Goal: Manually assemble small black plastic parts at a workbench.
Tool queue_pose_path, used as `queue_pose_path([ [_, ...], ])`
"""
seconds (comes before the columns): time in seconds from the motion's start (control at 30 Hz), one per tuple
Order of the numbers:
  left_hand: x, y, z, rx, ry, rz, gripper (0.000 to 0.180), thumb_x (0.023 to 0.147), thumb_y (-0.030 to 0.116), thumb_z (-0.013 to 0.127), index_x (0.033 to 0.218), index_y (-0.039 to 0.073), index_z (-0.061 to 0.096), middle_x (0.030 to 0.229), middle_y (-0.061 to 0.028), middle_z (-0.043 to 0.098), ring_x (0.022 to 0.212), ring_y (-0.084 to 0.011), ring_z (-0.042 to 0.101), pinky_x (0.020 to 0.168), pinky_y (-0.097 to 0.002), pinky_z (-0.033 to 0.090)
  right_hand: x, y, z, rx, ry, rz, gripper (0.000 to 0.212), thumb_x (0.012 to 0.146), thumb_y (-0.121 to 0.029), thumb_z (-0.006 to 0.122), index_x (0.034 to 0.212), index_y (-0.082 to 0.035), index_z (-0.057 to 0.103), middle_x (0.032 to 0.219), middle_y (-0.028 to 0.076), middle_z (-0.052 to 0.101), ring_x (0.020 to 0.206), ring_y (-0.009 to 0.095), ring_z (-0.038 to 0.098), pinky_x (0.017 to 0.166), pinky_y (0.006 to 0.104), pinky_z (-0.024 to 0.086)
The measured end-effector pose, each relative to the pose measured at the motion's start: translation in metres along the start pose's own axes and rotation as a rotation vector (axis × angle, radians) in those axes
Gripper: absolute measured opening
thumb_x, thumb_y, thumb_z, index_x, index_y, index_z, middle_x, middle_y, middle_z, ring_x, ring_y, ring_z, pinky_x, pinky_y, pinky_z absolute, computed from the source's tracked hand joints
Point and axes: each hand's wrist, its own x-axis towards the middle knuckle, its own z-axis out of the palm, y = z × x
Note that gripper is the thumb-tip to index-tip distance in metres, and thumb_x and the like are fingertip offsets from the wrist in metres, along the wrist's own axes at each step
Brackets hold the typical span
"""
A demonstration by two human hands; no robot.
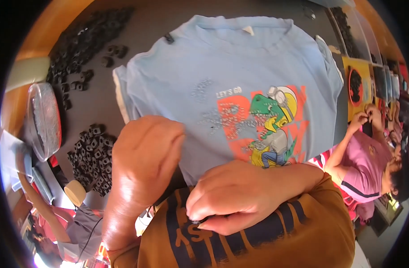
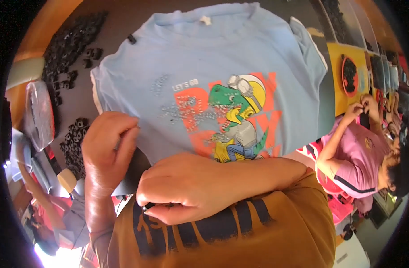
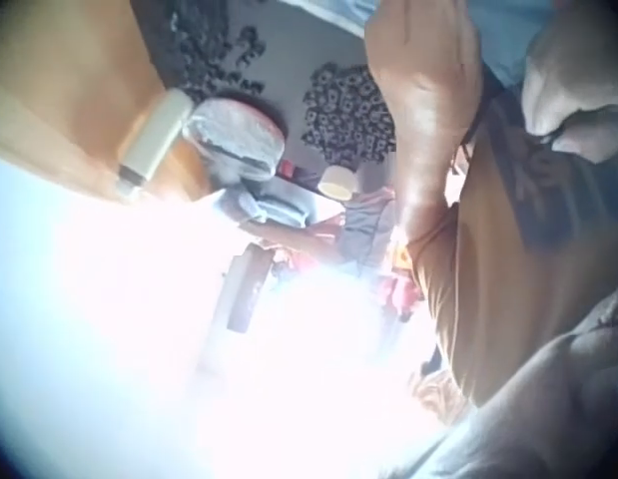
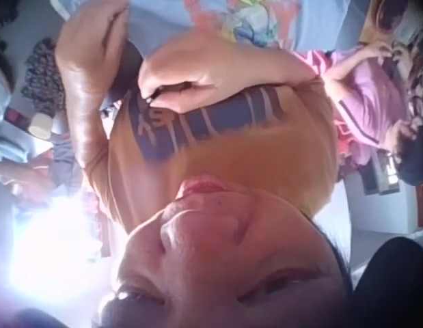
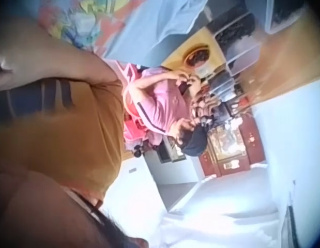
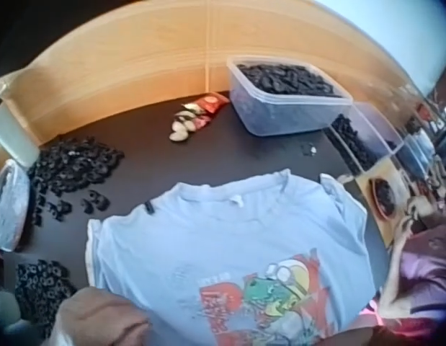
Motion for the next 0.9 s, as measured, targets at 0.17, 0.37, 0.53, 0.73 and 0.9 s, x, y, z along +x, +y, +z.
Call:
queue_pose_path([
  [0.17,0.011,0.002,0.028,0.168,-0.007,0.133,0.028,0.063,0.000,0.064,0.091,0.003,0.062,0.082,-0.0080,0.058,0.073,-0.0265,0.057,0.064,-0.0347,0.045,-0.007,0.005,0.008,0.029,0.033,-0.021,0.018,0.078,-0.012,0.067,0.089,-0.005,0.055,0.084,0.009,0.054,0.074,0.030,0.055,0.061,0.0398,0.044],
  [0.37,0.013,0.004,0.032,0.222,-0.083,0.131,0.025,0.067,0.002,0.063,0.091,0.003,0.061,0.085,-0.0080,0.057,0.073,-0.0266,0.056,0.066,-0.0359,0.043,-0.010,-0.001,0.005,-0.026,0.041,-0.016,0.021,0.075,-0.006,0.071,0.093,-0.005,0.059,0.092,0.008,0.056,0.078,0.026,0.059,0.063,0.0347,0.048],
  [0.53,0.004,0.004,0.030,0.225,-0.039,0.095,0.026,0.066,0.002,0.066,0.091,0.003,0.061,0.084,-0.0083,0.057,0.073,-0.0272,0.056,0.065,-0.0365,0.043,-0.009,-0.002,0.004,-0.018,0.058,-0.015,0.022,0.076,-0.007,0.072,0.093,-0.005,0.059,0.091,0.008,0.057,0.080,0.025,0.059,0.063,0.0348,0.049],
  [0.73,0.000,0.005,0.032,0.222,-0.017,0.077,0.024,0.068,0.003,0.069,0.091,0.004,0.061,0.086,-0.0088,0.058,0.075,-0.0282,0.057,0.066,-0.0375,0.044,-0.007,-0.002,0.003,-0.021,0.055,-0.005,0.021,0.076,-0.007,0.072,0.094,-0.004,0.061,0.089,0.008,0.058,0.078,0.024,0.059,0.062,0.0330,0.048],
  [0.9,-0.005,0.006,0.025,0.154,0.042,-0.022,0.021,0.071,-0.001,0.068,0.090,0.003,0.060,0.081,-0.0111,0.060,0.072,-0.0297,0.058,0.065,-0.0363,0.046,-0.003,-0.006,-0.004,-0.020,0.277,0.079,0.024,0.074,-0.003,0.074,0.095,-0.001,0.064,0.083,0.009,0.061,0.068,0.019,0.058,0.057,0.0284,0.043],
])
